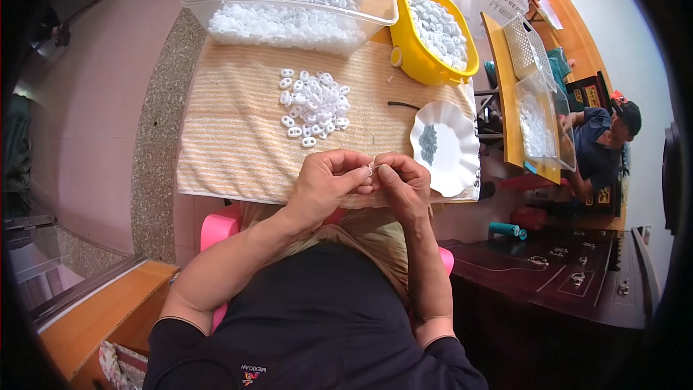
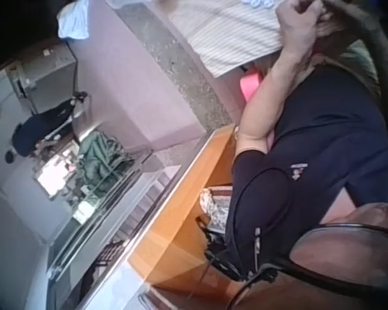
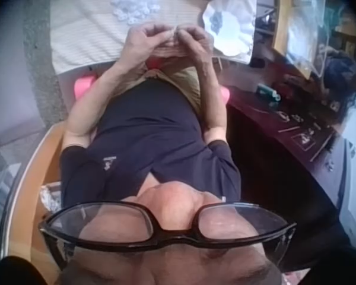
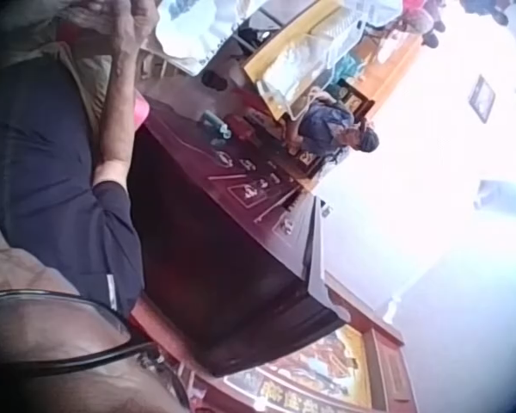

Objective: Assembling small white plastic components by hand at a workbench.

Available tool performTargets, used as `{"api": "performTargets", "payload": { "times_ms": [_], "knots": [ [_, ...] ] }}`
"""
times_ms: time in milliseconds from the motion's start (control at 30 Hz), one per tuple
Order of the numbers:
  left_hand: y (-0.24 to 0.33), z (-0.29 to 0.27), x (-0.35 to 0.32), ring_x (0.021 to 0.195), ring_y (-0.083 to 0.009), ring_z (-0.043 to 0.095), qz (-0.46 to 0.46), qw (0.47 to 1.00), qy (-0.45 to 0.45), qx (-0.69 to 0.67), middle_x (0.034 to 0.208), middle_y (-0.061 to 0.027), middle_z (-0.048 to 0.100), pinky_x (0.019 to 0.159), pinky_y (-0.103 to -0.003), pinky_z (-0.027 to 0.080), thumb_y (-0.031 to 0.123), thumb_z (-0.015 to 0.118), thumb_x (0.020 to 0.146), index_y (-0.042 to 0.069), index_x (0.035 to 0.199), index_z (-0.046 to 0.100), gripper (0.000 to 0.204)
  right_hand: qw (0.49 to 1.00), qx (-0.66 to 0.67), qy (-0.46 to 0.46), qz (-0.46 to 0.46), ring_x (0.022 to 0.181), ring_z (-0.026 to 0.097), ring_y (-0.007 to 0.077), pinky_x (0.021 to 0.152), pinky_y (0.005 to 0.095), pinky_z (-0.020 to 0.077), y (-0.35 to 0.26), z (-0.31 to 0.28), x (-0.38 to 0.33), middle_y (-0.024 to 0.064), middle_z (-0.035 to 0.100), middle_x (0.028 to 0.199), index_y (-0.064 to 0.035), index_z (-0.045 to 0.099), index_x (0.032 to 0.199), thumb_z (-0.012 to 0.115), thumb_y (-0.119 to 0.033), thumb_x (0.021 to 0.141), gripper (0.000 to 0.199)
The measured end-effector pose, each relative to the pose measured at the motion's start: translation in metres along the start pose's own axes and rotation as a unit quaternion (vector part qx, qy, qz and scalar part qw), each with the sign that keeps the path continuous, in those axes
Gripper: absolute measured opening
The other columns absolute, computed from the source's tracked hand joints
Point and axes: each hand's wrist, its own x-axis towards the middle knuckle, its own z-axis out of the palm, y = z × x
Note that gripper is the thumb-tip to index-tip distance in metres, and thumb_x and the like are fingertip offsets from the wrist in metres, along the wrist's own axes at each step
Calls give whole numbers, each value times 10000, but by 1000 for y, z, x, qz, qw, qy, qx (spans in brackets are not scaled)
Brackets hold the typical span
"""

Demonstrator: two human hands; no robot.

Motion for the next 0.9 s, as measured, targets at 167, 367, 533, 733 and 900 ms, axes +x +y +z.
{"api": "performTargets", "payload": {
  "times_ms": [167, 367, 533, 733, 900],
  "knots": [
    [1, 1, 0, 785, -120, 647, -14, 1000, 3, -3, 919, -94, 659, 733, -258, 564, 9, 607, 883, -57, 1080, 595, 208, 1000, -17, -5, -13, 757, 588, 88, 700, 214, 492, 5, -4, 2, 44, 632, 896, 33, 615, 961, 598, -33, 897, 93],
    [0, 1, 0, 795, -118, 643, -18, 1000, 7, -6, 939, -95, 655, 740, -252, 560, 9, 606, 882, -47, 1087, 594, 213, 997, -65, -14, -27, 813, 579, 89, 728, 214, 477, 5, -4, 2, 45, 623, 918, 34, 618, 932, 607, -23, 888, 73],
    [2, 2, 0, 776, -110, 636, -37, 999, 21, -16, 913, -82, 653, 731, -243, 556, 12, 609, 881, -42, 1066, 602, 193, 995, -96, -17, -24, 814, 569, 110, 734, 223, 466, 4, -4, 2, 74, 615, 925, 41, 613, 918, 605, -30, 890, 77],
    [1, 0, 0, 775, -112, 637, -39, 999, 19, -11, 902, -82, 654, 719, -240, 555, 14, 612, 881, -37, 1053, 612, 179, 996, -81, -22, -25, 818, 569, 112, 736, 225, 462, 3, -3, 3, 75, 614, 921, 42, 611, 917, 611, -38, 888, 85],
    [3, 0, 0, 776, -114, 637, -40, 999, 22, 7, 899, -83, 656, 718, -239, 550, 18, 617, 882, -41, 1052, 617, 180, 997, -78, -22, 3, 817, 579, 82, 733, 209, 478, -1, -2, 2, 28, 613, 921, 34, 618, 914, 597, 6, 867, 58]
  ]
}}
